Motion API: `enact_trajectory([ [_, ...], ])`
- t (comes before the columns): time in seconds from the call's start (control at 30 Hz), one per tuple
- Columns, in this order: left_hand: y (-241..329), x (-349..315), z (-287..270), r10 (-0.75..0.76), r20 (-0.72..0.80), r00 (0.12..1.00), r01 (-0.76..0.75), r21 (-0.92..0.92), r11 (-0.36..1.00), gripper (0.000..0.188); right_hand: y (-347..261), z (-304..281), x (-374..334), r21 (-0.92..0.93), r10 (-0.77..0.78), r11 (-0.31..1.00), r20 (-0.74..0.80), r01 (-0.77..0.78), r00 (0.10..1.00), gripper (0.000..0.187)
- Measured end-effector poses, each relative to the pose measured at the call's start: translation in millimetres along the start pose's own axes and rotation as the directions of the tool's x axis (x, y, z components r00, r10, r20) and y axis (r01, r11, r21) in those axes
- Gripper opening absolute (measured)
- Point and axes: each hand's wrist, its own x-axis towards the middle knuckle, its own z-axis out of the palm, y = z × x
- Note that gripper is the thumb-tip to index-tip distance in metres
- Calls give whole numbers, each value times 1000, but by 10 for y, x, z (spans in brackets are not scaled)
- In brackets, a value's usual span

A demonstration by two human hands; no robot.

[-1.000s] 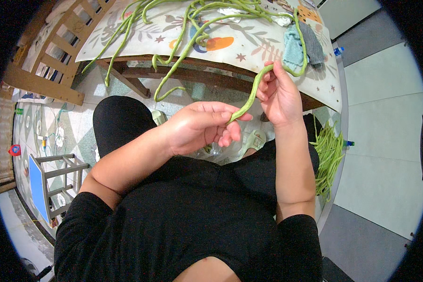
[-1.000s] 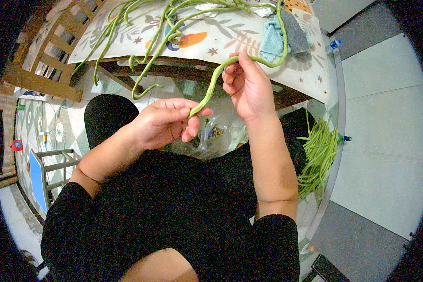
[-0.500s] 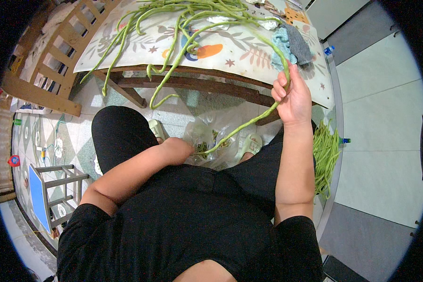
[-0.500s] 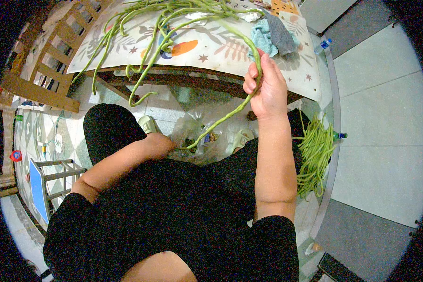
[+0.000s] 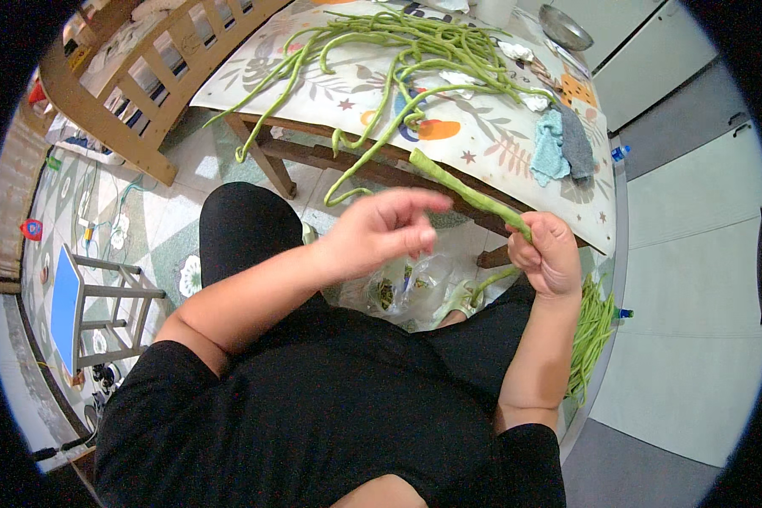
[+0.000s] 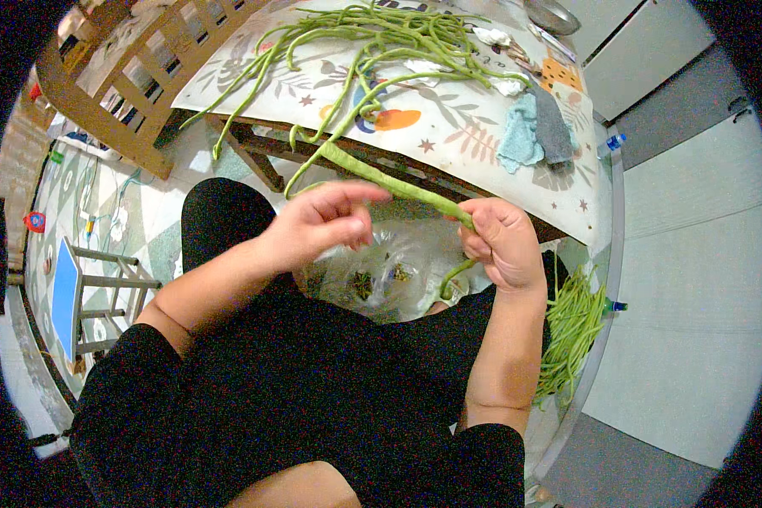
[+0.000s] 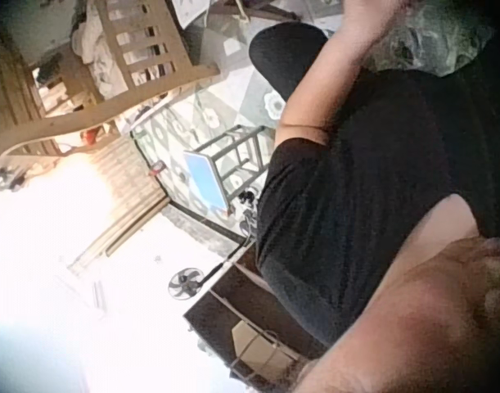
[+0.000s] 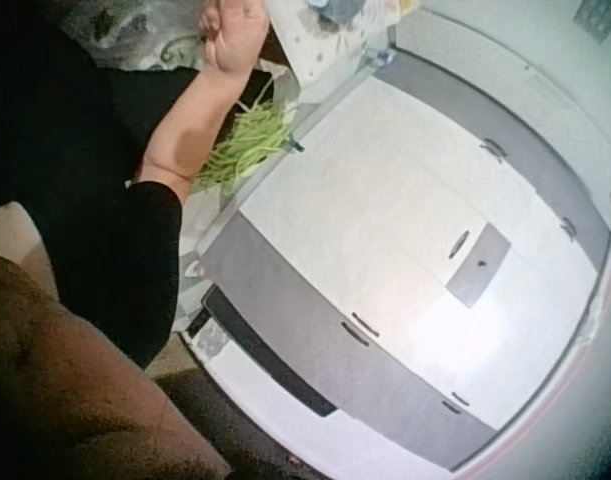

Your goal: The person sits on the floor and snaps the ends off long green beans by hand. They pick up beans from a table, break off the tips, and place the trimmed beans into a pile on the floor.

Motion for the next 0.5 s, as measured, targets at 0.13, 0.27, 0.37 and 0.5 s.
enact_trajectory([
  [0.13, 296, -26, 38, 172, -96, 980, -178, -49, 983, 27, 48, -2, -8, -48, 22, 999, 19, -21, 1000, 27],
  [0.27, 305, -88, 92, 261, -175, 949, -258, 41, 965, 17, 62, 22, 15, -204, 90, 974, -45, -97, 995, 24],
  [0.37, 292, -101, 67, 328, -247, 912, -335, 14, 942, 11, 19, 27, 70, -315, 153, 933, -92, -174, 984, 22],
  [0.5, 313, -116, -51, 356, -430, 830, -418, -56, 907, 9, -6, -304, 20, -361, 89, 923, -130, -131, 988, 24],
])
